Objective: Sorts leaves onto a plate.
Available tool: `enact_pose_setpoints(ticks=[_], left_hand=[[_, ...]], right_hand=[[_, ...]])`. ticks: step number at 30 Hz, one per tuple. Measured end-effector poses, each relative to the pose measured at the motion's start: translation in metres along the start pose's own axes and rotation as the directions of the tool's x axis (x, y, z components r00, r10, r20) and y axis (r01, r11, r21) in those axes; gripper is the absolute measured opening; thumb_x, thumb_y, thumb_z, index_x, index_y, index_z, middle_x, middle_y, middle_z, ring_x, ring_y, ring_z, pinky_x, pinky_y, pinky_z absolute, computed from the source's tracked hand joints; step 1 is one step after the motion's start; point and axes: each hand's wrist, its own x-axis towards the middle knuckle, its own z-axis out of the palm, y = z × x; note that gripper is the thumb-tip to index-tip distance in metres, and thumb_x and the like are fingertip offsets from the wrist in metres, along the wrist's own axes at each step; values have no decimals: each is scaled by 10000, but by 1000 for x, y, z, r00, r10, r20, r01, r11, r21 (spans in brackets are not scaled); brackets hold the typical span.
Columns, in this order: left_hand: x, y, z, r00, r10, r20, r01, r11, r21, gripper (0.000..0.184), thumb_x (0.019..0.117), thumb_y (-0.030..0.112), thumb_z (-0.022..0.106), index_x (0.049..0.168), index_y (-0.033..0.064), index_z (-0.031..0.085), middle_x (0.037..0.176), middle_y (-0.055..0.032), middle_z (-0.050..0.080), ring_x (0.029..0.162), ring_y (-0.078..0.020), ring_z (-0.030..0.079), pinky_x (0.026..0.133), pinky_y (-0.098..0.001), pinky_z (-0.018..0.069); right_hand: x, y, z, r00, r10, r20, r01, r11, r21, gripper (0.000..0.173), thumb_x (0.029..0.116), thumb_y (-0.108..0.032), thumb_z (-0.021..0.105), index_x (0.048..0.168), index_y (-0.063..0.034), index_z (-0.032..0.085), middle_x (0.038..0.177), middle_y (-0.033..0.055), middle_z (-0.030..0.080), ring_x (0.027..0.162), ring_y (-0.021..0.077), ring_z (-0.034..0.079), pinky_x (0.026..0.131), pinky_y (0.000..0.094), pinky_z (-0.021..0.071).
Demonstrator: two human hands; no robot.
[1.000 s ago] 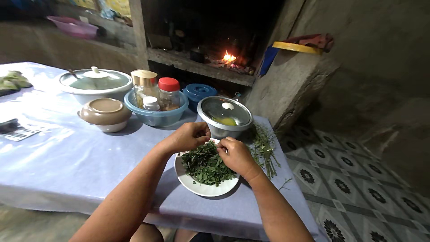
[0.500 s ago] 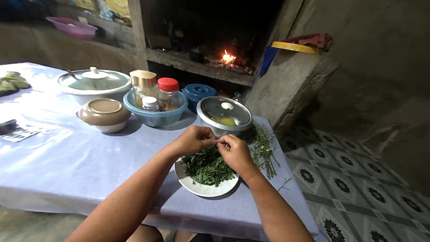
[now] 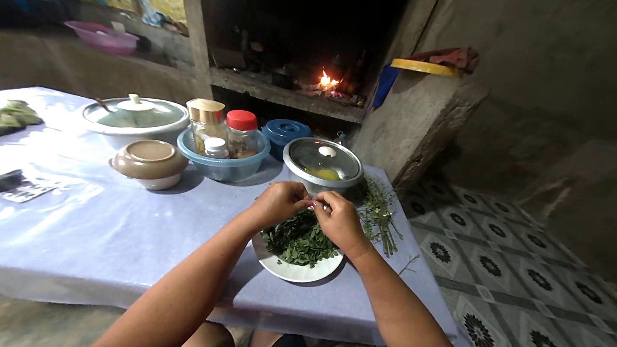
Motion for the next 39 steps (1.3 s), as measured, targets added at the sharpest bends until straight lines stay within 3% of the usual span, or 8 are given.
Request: enact_pose_setpoints(ticks=[15,20,22,24,26,29,33,39], left_hand=[[0,-3,10,987,158,24,-160,974,160,119,963,198,692,978,82,716,931,-32,712,865,-145,701,827,-404,597],[-1,-6,8,985,171,31,-174,973,150,115,969,224,683,959,117,723,919,5,712,853,-114,695,809,-390,600],[-1,-5,5,981,185,63,-192,971,140,128,969,238,691,972,118,737,941,6,716,875,-107,695,828,-378,598],[-2,-3,2,969,198,147,-216,969,119,209,954,299,718,1078,133,745,1083,-10,718,1012,-130,685,909,-409,577],[-4,3,2,936,210,283,-242,967,83,447,908,372,761,1302,176,678,1358,-51,627,1263,-198,590,1058,-467,500],[-8,8,15,848,242,472,-307,950,64,730,851,425,806,1504,290,509,1615,-92,378,1468,-313,381,1158,-570,362],[-9,11,35,784,176,596,-355,913,198,660,876,425,768,1483,337,524,1673,-106,268,1547,-376,199,1220,-612,202],[-7,2,44,797,23,604,-283,897,340,590,841,351,756,1404,295,590,1628,-107,350,1493,-382,314,1141,-642,314]], right_hand=[[-1,-4,-2,1000,13,-18,-14,999,-33,98,929,-143,673,932,-47,697,842,81,659,682,188,623,637,386,545],[7,8,-20,981,-92,-172,52,973,-225,93,929,-116,676,948,-30,707,905,112,696,712,236,681,631,439,588],[12,16,-44,987,17,-158,-69,941,-330,139,957,-132,655,994,-14,717,982,161,710,795,311,708,687,523,590],[18,22,-71,959,270,-88,-281,856,-434,185,999,-153,615,1063,-13,717,1063,205,713,936,392,710,790,615,566],[25,35,-87,859,509,-49,-454,716,-530,261,1036,-215,558,1146,-38,714,1103,227,717,1034,430,693,844,658,530],[29,55,-89,783,620,-43,-537,640,-549,415,1051,-340,563,1326,-43,654,1210,239,692,1132,435,662,928,664,504],[30,51,-78,808,589,25,-483,686,-545,477,1034,-386,592,1382,-61,619,1232,225,686,1148,419,657,953,651,500],[28,42,-70,850,519,91,-404,752,-520,458,1041,-403,582,1370,-89,639,1149,167,722,1077,367,687,929,628,512]])
